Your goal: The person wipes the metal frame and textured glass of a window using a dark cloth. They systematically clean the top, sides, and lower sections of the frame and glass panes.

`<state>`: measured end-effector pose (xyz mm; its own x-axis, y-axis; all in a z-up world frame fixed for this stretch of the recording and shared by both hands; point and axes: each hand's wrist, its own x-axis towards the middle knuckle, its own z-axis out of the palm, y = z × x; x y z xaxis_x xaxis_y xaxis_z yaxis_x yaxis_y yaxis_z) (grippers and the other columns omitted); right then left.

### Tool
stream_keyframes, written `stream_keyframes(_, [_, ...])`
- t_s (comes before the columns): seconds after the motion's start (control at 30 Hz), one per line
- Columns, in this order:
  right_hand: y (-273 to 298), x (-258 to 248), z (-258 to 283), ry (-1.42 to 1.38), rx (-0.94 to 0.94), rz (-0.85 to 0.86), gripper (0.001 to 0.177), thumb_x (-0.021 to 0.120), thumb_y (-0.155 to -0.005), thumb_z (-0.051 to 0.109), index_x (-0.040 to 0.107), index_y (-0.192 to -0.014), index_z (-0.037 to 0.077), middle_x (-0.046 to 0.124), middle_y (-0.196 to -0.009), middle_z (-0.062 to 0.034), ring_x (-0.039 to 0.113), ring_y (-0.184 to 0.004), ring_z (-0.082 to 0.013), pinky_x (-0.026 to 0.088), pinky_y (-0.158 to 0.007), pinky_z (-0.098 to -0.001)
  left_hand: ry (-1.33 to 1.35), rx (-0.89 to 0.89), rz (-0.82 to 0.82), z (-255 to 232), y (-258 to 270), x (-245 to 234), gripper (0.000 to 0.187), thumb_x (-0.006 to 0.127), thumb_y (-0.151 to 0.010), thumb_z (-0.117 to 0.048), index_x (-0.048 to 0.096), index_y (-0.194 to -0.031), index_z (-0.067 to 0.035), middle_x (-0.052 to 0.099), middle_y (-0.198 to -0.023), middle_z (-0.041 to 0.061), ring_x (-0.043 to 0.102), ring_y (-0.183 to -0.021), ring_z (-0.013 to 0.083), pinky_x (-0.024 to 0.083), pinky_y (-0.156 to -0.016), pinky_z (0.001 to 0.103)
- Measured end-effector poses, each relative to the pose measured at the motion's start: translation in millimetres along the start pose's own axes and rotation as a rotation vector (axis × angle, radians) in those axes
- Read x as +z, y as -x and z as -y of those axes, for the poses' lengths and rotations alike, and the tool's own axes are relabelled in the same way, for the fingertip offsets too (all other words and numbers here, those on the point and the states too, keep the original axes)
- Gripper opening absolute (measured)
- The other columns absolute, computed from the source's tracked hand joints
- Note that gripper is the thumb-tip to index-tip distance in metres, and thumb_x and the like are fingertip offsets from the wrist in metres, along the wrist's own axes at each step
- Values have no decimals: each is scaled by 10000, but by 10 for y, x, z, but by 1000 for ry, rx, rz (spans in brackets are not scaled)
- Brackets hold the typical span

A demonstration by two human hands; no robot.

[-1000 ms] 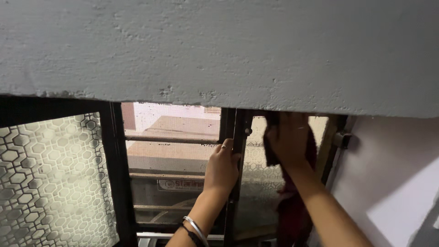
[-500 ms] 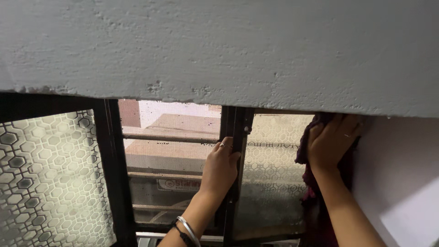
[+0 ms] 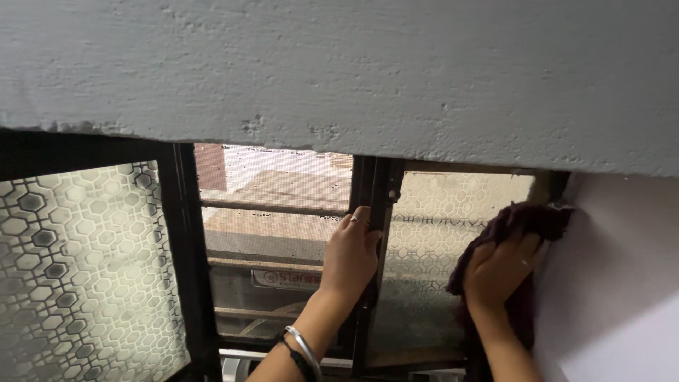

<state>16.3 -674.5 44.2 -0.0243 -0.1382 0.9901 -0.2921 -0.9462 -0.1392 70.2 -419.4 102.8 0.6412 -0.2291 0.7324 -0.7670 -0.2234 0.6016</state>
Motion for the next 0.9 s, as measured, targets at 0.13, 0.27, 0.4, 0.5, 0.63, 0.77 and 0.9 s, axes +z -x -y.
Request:
stream_keyframes(0.13, [280,121,127,2,-16,-33,616,450,-1028,257,422,-1461,-181,430,-1419,-429,383,-1328,-599,258,-1196,-650,6,88,-67,24,-12,7,359,670,-901,-65,603,-1246,9,699,-1090,205,717,-943,394,595,-743,445])
stream_keyframes(0.27, [233,160,261,-96,-33,123,640,451,-989,276,454,-1434,-183,439,-1335,-414,408,-1275,-576,269,-1193,-661,-2,15,-9,-5,-7,-23,365,665,-911,-79,586,-1259,-1,679,-1134,203,715,-959,400,601,-755,449])
stream_keyframes(0.4, [-182,293,485,-126,-74,-44,622,466,-1056,281,444,-1485,-169,404,-1511,-434,385,-1404,-582,251,-1203,-654,0,-20,28,-77,0,-90,303,653,-917,-80,597,-1209,-21,689,-1086,196,715,-955,399,594,-760,460])
stream_keyframes(0.5, [-303,364,769,-59,-43,-75,647,496,-1049,282,441,-1514,-163,427,-1492,-419,398,-1393,-574,246,-1202,-652,-10,-8,1,-82,6,-99,306,666,-898,-74,601,-1194,-29,685,-1092,204,691,-948,434,566,-738,498])
stream_keyframes(0.63, [-169,273,1077,-105,-185,70,647,540,-902,251,524,-1457,-81,526,-1342,-332,466,-1311,-527,277,-1178,-638,25,27,-22,-2,9,-61,296,653,-912,-84,592,-1199,-42,683,-1093,201,699,-946,422,576,-730,486])
stream_keyframes(0.77, [111,217,1159,-230,-200,98,566,559,-939,258,549,-1392,-80,559,-1282,-313,497,-1237,-499,291,-1148,-650,54,64,-42,48,1,-41,293,656,-897,-66,604,-1184,-43,693,-1085,202,695,-946,426,568,-718,488])
stream_keyframes(0.9, [535,241,1038,-187,-231,158,484,570,-923,262,620,-1301,-36,576,-1168,-267,521,-1188,-480,339,-1132,-674,77,87,-47,40,6,-45,301,639,-912,-58,599,-1210,-38,692,-1076,202,702,-940,415,576,-719,473])
